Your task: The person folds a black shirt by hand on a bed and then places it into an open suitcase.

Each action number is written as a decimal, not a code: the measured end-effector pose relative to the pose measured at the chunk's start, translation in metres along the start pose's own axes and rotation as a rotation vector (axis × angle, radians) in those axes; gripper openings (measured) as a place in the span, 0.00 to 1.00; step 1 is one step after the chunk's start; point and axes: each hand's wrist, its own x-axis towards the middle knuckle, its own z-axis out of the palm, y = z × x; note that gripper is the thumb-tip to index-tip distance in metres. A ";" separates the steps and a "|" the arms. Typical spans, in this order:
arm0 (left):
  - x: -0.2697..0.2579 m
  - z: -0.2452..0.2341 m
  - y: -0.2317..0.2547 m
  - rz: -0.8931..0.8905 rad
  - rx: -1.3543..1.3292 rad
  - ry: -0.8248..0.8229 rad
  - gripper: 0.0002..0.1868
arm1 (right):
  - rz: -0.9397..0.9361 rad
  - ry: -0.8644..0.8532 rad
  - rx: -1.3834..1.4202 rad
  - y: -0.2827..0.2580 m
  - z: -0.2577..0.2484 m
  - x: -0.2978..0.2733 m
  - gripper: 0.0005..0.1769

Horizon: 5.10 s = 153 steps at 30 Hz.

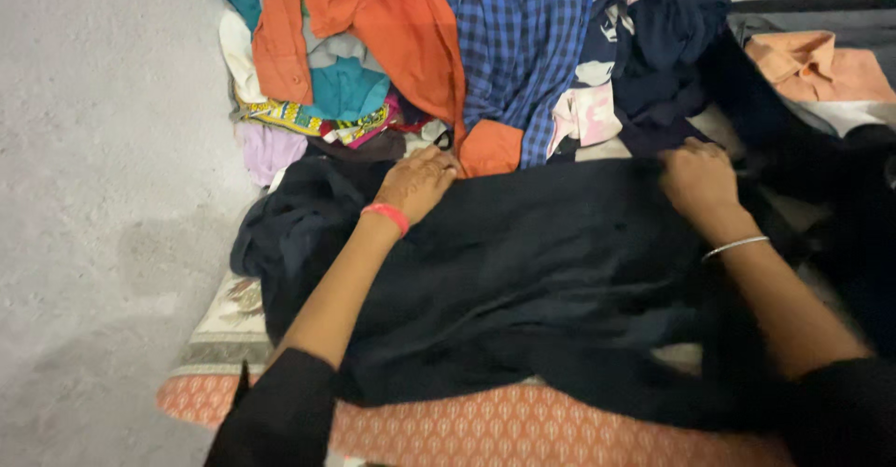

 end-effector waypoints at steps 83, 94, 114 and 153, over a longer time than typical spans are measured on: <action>-0.123 -0.115 -0.059 -0.544 0.175 0.673 0.08 | -0.853 0.053 0.843 -0.410 -0.168 -0.012 0.52; -0.144 -0.106 -0.088 -0.811 -0.209 0.518 0.23 | -0.444 0.017 2.072 -0.420 -0.122 0.038 0.20; -0.083 -0.017 -0.177 -1.159 -1.223 0.317 0.63 | -0.592 0.106 1.197 -0.373 -0.090 0.030 0.30; -0.137 -0.051 -0.144 -0.784 0.149 0.630 0.21 | -0.571 -0.441 1.785 -0.309 -0.130 0.019 0.21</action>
